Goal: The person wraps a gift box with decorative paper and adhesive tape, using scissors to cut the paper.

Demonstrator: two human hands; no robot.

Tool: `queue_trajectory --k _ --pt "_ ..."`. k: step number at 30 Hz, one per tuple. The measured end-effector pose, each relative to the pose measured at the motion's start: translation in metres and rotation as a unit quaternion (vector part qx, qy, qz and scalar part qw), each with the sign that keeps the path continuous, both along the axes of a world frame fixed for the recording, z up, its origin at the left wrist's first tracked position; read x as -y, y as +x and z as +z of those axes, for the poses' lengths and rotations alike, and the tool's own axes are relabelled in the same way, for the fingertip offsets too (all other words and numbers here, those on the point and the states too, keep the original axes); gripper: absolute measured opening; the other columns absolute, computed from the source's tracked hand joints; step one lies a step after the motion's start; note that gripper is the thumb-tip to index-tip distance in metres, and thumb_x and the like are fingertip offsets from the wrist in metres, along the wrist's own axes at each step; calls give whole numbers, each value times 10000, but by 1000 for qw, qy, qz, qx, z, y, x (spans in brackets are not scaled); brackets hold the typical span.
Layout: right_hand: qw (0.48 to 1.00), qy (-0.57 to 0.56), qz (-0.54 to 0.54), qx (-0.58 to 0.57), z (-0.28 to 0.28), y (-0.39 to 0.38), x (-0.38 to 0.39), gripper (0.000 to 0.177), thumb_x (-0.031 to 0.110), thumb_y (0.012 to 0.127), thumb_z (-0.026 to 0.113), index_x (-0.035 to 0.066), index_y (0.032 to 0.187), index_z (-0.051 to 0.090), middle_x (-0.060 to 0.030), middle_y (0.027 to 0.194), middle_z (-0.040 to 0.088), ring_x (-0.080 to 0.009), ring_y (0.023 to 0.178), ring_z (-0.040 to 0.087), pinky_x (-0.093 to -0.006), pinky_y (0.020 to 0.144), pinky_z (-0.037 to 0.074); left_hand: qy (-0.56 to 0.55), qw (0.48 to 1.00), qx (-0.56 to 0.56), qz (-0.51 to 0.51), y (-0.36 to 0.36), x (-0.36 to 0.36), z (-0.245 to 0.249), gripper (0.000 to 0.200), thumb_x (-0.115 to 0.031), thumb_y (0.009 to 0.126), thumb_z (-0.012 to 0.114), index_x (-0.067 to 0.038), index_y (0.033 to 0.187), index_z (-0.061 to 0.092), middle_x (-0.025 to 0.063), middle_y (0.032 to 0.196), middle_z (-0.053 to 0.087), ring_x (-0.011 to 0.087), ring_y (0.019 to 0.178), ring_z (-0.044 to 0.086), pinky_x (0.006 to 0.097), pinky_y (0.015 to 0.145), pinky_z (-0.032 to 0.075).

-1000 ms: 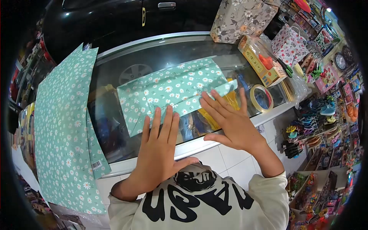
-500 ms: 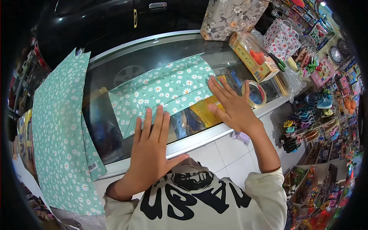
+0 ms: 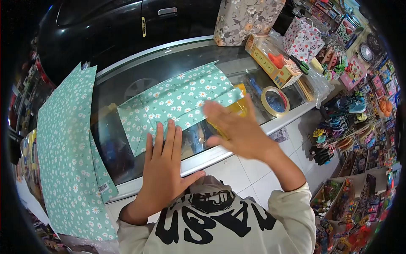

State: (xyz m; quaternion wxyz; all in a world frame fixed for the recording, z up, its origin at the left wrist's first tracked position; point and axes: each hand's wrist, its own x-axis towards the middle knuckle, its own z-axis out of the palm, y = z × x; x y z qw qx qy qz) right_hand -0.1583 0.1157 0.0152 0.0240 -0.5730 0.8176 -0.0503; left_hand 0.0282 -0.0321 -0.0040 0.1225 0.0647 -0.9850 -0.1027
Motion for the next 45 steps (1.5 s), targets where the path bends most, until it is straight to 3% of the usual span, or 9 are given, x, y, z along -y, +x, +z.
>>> queue_trajectory --k 4,15,21,26,34,36,40,43,45 --pt "997 -51 -60 1 -8 -25 -14 718 572 970 349 75 1486 305 -97 1549 302 -212 1430 287 -661 1101 -60 1 1000 -5 -3 1 1 -1 1036 -592 746 696 102 1414 314 272 1515 250 469 1412 193 591 1121 168" --pt "988 -131 -71 -44 -15 3 -9 689 520 963 423 115 1504 287 -104 1575 238 -253 1463 200 -629 1113 -73 1 996 -85 17 3 0 -11 1014 -687 751 624 87 1371 409 251 1477 350 419 1411 252 534 1158 133" --pt "989 -145 4 -40 -27 39 -3 567 510 956 453 176 1413 462 -63 1501 399 -271 1410 322 -572 1130 132 30 987 -154 34 5 -4 -11 895 -662 739 661 44 1266 511 239 1458 388 387 1420 254 533 1170 84" --pt "982 -187 -8 -14 -30 41 -2 529 510 961 445 181 1367 528 -61 1465 452 -264 1396 349 -537 1135 164 31 967 -249 38 24 -10 -12 473 -376 859 656 -115 1245 575 110 1423 479 310 1402 323 529 1174 61" --pt "968 -226 -55 -93 -51 42 2 488 504 963 433 227 1342 565 -56 1488 421 -289 1396 340 -577 1120 180 52 974 -215 48 98 -45 -27 493 -169 825 686 -131 1298 551 94 1416 488 303 1368 381 536 1167 140" --pt "971 -216 -59 -84 -52 39 2 487 511 964 425 244 1347 561 -60 1480 433 -296 1394 341 -568 1117 192 17 948 -297 112 154 -48 -5 530 -101 801 695 -113 1306 533 108 1415 490 300 1367 389 537 1161 159" --pt "970 -222 -60 -76 -53 38 5 483 506 966 416 248 1348 560 -67 1455 465 -299 1386 356 -560 1103 221 -111 766 -475 418 305 7 4 657 87 701 599 -8 1339 472 151 1364 514 312 1311 439 418 1130 281" --pt "969 -226 -72 -71 -54 40 6 470 492 968 418 251 1343 565 -64 1455 465 -295 1382 364 -548 1101 232 -260 728 -334 539 399 63 -15 775 74 672 652 -10 1400 401 182 1434 445 337 1357 385 418 1117 290" --pt "966 -235 -78 -77 -56 41 6 457 478 970 419 251 1335 573 -60 1452 470 -293 1377 374 -536 1098 241 -199 764 -273 550 448 102 -51 691 32 745 644 -18 1397 423 187 1419 464 334 1353 398 399 1096 318"
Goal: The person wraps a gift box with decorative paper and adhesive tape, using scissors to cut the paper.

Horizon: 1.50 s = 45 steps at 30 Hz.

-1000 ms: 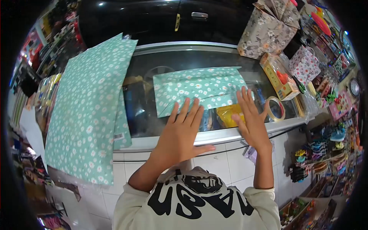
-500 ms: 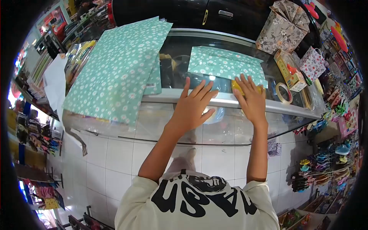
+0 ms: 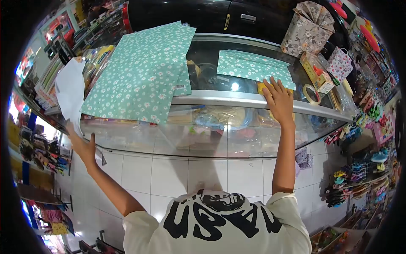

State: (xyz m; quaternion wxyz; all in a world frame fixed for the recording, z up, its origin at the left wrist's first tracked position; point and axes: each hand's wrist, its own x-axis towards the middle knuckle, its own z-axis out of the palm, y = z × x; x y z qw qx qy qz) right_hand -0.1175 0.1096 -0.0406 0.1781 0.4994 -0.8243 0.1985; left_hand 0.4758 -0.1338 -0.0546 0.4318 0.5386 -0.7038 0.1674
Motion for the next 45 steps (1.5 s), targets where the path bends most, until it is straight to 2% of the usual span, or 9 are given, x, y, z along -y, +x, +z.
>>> queue_trajectory --k 4,10,14,18,21,25,31,38,45 --pt "1000 -12 -2 5 0 2 1 432 449 976 418 251 1322 585 -53 1441 485 -290 1370 386 -511 1091 254 206 973 -105 4 37 16 -1 458 -104 929 550 -25 1375 476 187 1375 517 311 1314 460 359 1041 382" --pt "1000 -13 -23 5 2 8 2 416 421 988 403 255 1323 586 -51 1439 488 -285 1370 385 -483 1087 255 -3 969 -249 -13 61 16 70 418 -233 1022 394 -8 1358 498 170 1342 557 273 1222 542 347 1010 408" --pt "999 -11 -30 -2 0 10 3 413 407 994 392 258 1334 574 -43 1440 486 -276 1370 386 -466 1087 251 -3 986 -137 -94 24 87 107 429 -244 1001 429 -32 1368 496 158 1313 583 299 1169 575 361 990 423" --pt "999 0 -44 2 2 12 2 413 392 999 383 259 1349 557 -31 1448 479 -259 1379 377 -459 1094 238 106 993 50 18 -71 128 139 409 -198 969 445 -133 1367 513 106 1295 598 373 1157 564 478 973 439" --pt "999 -19 -37 -3 -1 11 3 407 404 997 393 253 1326 580 -43 1432 495 -275 1364 392 -461 1087 251 41 966 233 104 -106 157 131 402 -199 969 452 -145 1364 509 92 1346 558 324 1222 534 626 1004 361" --pt "999 -32 -32 0 -2 12 2 401 400 991 408 249 1313 592 -50 1423 504 -283 1352 407 -460 1086 254 65 911 408 19 -108 204 103 415 -281 994 399 -146 1373 499 65 1437 478 274 1349 416 696 1080 147" --pt "999 -30 -31 -12 -5 11 2 396 386 977 433 251 1316 585 -55 1420 505 -286 1352 406 -484 1081 253 341 896 283 -33 -81 228 77 595 -501 1003 234 -149 1450 409 82 1523 356 288 1427 277 675 1104 29" --pt "999 -29 -27 26 2 16 1 413 411 973 430 242 1319 578 -59 1431 493 -298 1369 377 -531 1089 232 333 908 253 -25 -122 160 112 621 -522 1006 240 -162 1512 276 75 1581 228 314 1456 191 630 1131 18" --pt "999 -2 -10 49 9 19 -3 482 498 965 432 225 1344 550 -63 1463 452 -297 1391 345 -563 1105 193 209 892 219 -335 -228 -75 122 659 -252 844 697 -150 1435 424 114 1511 366 350 1423 273 563 1165 90"
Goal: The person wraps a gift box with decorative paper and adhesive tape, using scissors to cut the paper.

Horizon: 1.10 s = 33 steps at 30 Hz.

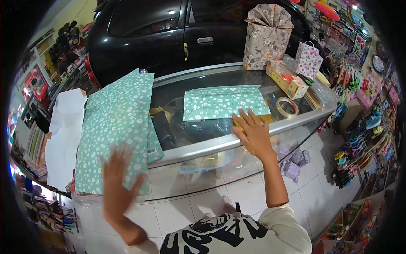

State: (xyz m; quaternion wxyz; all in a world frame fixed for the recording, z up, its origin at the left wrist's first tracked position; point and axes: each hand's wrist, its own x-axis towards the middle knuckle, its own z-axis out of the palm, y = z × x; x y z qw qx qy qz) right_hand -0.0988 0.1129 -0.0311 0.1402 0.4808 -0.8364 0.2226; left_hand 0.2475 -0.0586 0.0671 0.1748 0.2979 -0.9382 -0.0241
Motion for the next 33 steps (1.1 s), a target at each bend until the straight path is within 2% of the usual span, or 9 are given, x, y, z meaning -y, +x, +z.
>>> queue_trajectory --k 3,4,6,10,14,17,20,27,33 --pt "999 28 12 15 10 -2 -5 516 526 958 429 201 1340 552 -80 1461 450 -304 1402 327 -659 1102 43 79 981 -31 -174 -73 -41 -20 597 -369 880 654 -141 1401 473 125 1511 362 366 1419 274 589 1143 129" --pt "999 37 20 19 13 -4 -6 521 531 956 428 196 1335 556 -85 1462 449 -310 1403 324 -674 1094 6 99 975 -32 -198 -100 -40 -31 628 -325 878 658 -93 1417 436 132 1523 341 376 1428 249 588 1147 107" --pt "998 40 38 22 22 -18 -7 527 535 958 422 181 1317 576 -102 1461 446 -337 1398 327 -695 1073 -73 71 981 -33 -180 -151 -32 -50 669 -427 898 599 -94 1441 395 140 1538 306 379 1434 227 592 1145 103" --pt "996 77 47 23 34 -42 -9 554 531 953 435 156 1345 548 -103 1452 457 -325 1404 321 -708 1070 -45 17 990 5 -136 -204 -31 -74 787 -606 911 470 -80 1477 321 167 1560 238 389 1445 182 599 1142 94" --pt "983 57 174 -3 34 -32 8 605 499 966 423 104 1425 432 -100 1479 419 -247 1414 315 -713 1067 -34 -47 989 20 -141 -221 -42 -75 893 -663 885 462 9 1457 322 215 1548 230 428 1433 186 602 1134 114" --pt "968 86 233 -24 22 -31 19 618 478 958 459 100 1443 397 -101 1494 398 -258 1425 293 -689 1079 -56 -24 989 27 -142 -226 -44 -75 985 -708 834 503 53 1435 330 251 1519 269 451 1418 208 592 1131 148" --pt "970 90 224 -14 24 -46 13 663 524 963 409 64 1440 394 -91 1498 393 -227 1417 310 -709 1063 -81 14 989 21 -143 -227 -42 -71 1145 -790 717 569 104 1398 350 298 1466 333 474 1393 252 572 1121 206" --pt "989 114 86 -32 23 -94 -24 721 586 961 353 55 1448 381 -84 1498 398 -211 1411 325 -731 1043 -99 31 986 46 -155 -224 -38 -66 1183 -814 683 581 135 1360 381 312 1470 314 471 1404 231 577 1125 190" --pt "984 145 107 -3 34 -77 -29 753 606 947 365 59 1464 354 -118 1507 373 -254 1422 302 -741 1035 -83 44 982 113 -146 -204 -23 -48 1038 -706 803 535 91 1427 300 292 1519 236 463 1425 176 591 1143 76"
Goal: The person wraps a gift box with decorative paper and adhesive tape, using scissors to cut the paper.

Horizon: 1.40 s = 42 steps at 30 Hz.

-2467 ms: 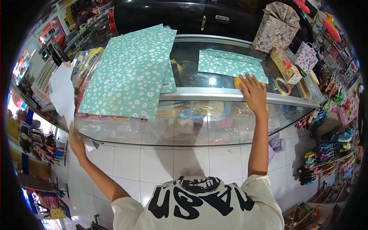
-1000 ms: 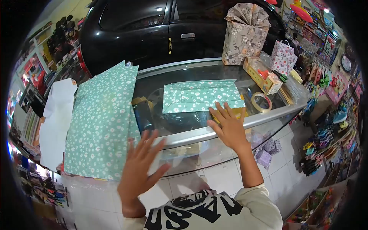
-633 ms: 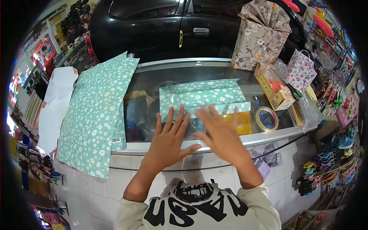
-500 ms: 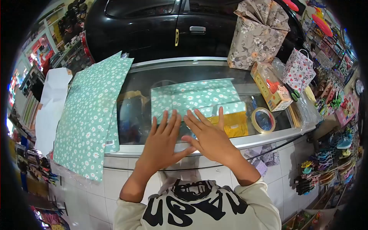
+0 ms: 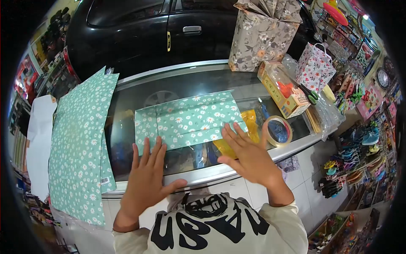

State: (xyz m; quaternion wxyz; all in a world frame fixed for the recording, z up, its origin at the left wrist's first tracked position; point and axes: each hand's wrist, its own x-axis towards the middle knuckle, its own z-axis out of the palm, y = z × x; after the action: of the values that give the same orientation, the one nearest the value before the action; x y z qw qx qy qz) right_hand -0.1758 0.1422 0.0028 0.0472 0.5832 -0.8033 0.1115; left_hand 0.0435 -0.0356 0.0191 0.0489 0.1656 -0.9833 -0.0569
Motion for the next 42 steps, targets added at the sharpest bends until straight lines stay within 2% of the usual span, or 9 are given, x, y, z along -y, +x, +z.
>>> queue_trajectory --k 5,8,12,20,26,29,32,36,42 --pt "998 -29 47 -13 5 40 18 790 597 935 399 22 1470 320 -193 1526 301 -278 1429 284 -719 1058 -59 -1 997 -33 -63 -23 -17 -8 1076 -735 804 504 101 1438 267 301 1518 222 493 1412 178 640 1113 102" --pt "984 22 130 119 3 49 32 757 579 942 410 86 1500 274 -156 1566 229 -226 1462 200 -694 1072 -61 -19 996 -35 -78 -25 -14 -17 1068 -702 782 572 98 1430 285 294 1499 274 470 1405 225 632 1107 152" --pt "992 7 96 85 1 31 22 717 553 959 403 43 1460 349 -126 1484 408 -203 1404 345 -672 1094 -42 26 997 -44 -63 -26 -15 -15 1123 -694 728 642 88 1438 262 279 1506 268 455 1411 227 621 1112 163" --pt "999 4 -21 44 6 4 -16 661 501 976 415 65 1467 341 -93 1492 404 -202 1386 372 -653 1103 -14 16 996 -52 -73 -25 -14 -16 1195 -726 684 658 86 1446 225 291 1514 235 452 1422 200 619 1113 172" --pt "997 16 -68 -35 9 18 -13 703 535 966 405 48 1468 331 -132 1508 364 -254 1437 267 -672 1094 -11 12 995 -87 -41 -15 -12 -10 1158 -739 722 601 104 1432 247 302 1512 232 457 1422 188 653 1100 140" --pt "999 1 33 -33 17 34 10 773 559 939 440 65 1503 250 -111 1560 269 -262 1463 189 -626 1121 -18 -27 996 -66 -44 -24 -13 -14 1089 -729 770 558 140 1385 330 317 1484 281 452 1399 258 661 1098 116" --pt "993 18 104 58 3 39 28 790 577 929 441 60 1498 260 -104 1571 242 -259 1460 200 -612 1130 51 17 992 -94 -84 -32 -17 -20 1077 -716 768 579 130 1389 337 306 1480 301 428 1397 282 633 1110 140" --pt "996 -11 85 29 -3 42 28 765 576 923 444 24 1447 359 -127 1519 346 -231 1428 289 -595 1110 167 56 989 -116 -79 -32 -13 -21 1048 -707 766 594 113 1378 368 293 1452 360 405 1385 323 615 1108 183" --pt "998 21 67 3 7 41 18 734 569 930 445 42 1436 386 -95 1504 380 -191 1399 340 -597 1085 198 -13 994 -89 -69 -24 -11 -16 1007 -701 803 551 112 1371 373 281 1449 372 399 1370 353 677 1089 109"
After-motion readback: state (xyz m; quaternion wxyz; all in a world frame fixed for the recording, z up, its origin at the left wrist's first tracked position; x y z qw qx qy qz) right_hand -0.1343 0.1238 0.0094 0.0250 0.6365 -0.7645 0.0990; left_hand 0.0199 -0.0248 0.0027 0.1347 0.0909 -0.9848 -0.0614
